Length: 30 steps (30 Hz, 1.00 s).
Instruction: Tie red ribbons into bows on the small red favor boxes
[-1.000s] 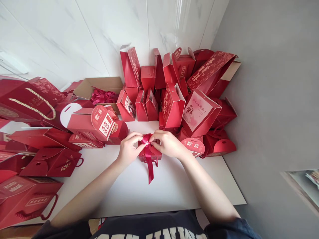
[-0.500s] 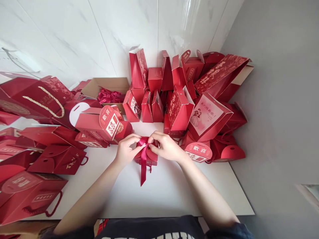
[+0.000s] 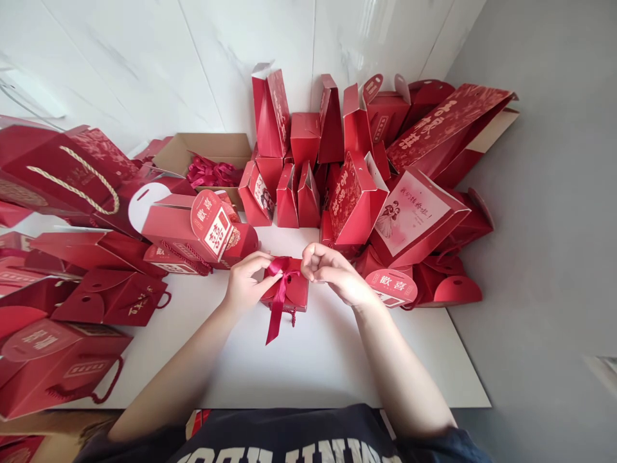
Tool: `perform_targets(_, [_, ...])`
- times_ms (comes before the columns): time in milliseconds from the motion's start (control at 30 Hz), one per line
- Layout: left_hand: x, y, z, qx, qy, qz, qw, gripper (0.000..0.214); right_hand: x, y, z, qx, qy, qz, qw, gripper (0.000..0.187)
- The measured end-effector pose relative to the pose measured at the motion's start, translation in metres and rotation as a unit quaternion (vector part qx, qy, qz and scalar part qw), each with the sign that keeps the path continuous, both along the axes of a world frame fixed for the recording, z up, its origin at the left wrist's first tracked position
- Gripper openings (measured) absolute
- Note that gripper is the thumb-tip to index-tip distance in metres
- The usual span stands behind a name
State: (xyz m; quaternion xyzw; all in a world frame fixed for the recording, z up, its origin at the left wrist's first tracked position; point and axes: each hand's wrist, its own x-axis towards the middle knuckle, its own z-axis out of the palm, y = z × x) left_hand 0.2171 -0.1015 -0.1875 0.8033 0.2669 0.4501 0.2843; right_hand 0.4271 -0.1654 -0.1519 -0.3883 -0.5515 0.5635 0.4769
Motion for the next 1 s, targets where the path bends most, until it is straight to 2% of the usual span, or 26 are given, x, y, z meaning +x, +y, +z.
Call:
perform_targets(67, [0.000, 0.000, 0.000, -0.002, -0.001, 0.000, 1.000, 0.010, 0.003, -0.003, 0.004, -0.011, -0.021, -0.042, 0.999, 0.011])
perform_targets(133, [0.001, -0.001, 0.000, -0.001, -0.002, -0.002, 1.000, 0.010, 0.001, -0.005, 0.005, 0.008, -0.117, -0.090, 0.989, 0.013])
perform_targets(200, [0.002, -0.001, 0.000, 0.002, -0.002, -0.002, 1.000, 0.010, -0.004, -0.006, 0.003, 0.049, -0.214, -0.103, 0.970, 0.015])
perform_targets(267, [0.002, -0.001, 0.000, 0.003, -0.001, 0.001, 1.000, 0.009, -0.008, -0.006, 0.000, 0.078, -0.244, -0.092, 0.962, 0.011])
perform_targets(333, [0.002, -0.001, 0.000, -0.002, 0.000, 0.001, 1.000, 0.008, -0.008, -0.006, -0.004, 0.062, -0.190, -0.079, 0.977, 0.008])
perform_targets(400, [0.002, -0.001, 0.000, -0.004, -0.002, 0.000, 1.000, 0.008, -0.004, -0.006, -0.006, 0.009, -0.083, -0.067, 0.994, 0.010])
perform_targets(500, [0.002, -0.001, 0.000, -0.002, -0.004, -0.001, 1.000, 0.008, 0.002, -0.007, -0.007, -0.090, 0.053, -0.050, 0.993, 0.017])
perform_targets(600, [0.002, -0.002, 0.001, -0.005, -0.003, -0.002, 1.000, 0.008, 0.007, -0.010, -0.007, -0.146, 0.080, -0.029, 0.986, 0.019])
perform_targets(700, [0.002, -0.001, 0.001, -0.006, -0.009, -0.002, 1.000, 0.009, 0.018, -0.018, -0.002, -0.105, 0.061, -0.055, 0.991, 0.030])
perform_targets(767, [0.002, -0.001, 0.002, -0.005, -0.013, -0.003, 1.000, 0.010, 0.028, -0.028, 0.007, -0.050, 0.026, -0.132, 0.990, 0.030])
perform_targets(833, [0.001, 0.000, 0.002, -0.006, -0.013, -0.005, 1.000, 0.010, 0.038, -0.039, 0.021, -0.007, -0.052, -0.225, 0.973, 0.025])
perform_targets(900, [0.001, 0.000, 0.003, -0.011, -0.007, -0.008, 1.000, 0.010, 0.042, -0.047, 0.035, -0.002, -0.206, -0.257, 0.944, 0.022])
perform_targets(933, [0.001, 0.000, 0.003, -0.014, -0.003, -0.011, 1.000, 0.010, 0.040, -0.050, 0.039, 0.008, -0.286, -0.266, 0.921, 0.022])
perform_targets(1000, [0.000, -0.001, 0.004, -0.022, 0.004, -0.018, 1.000, 0.009, 0.032, -0.049, 0.042, 0.052, -0.389, -0.264, 0.881, 0.021])
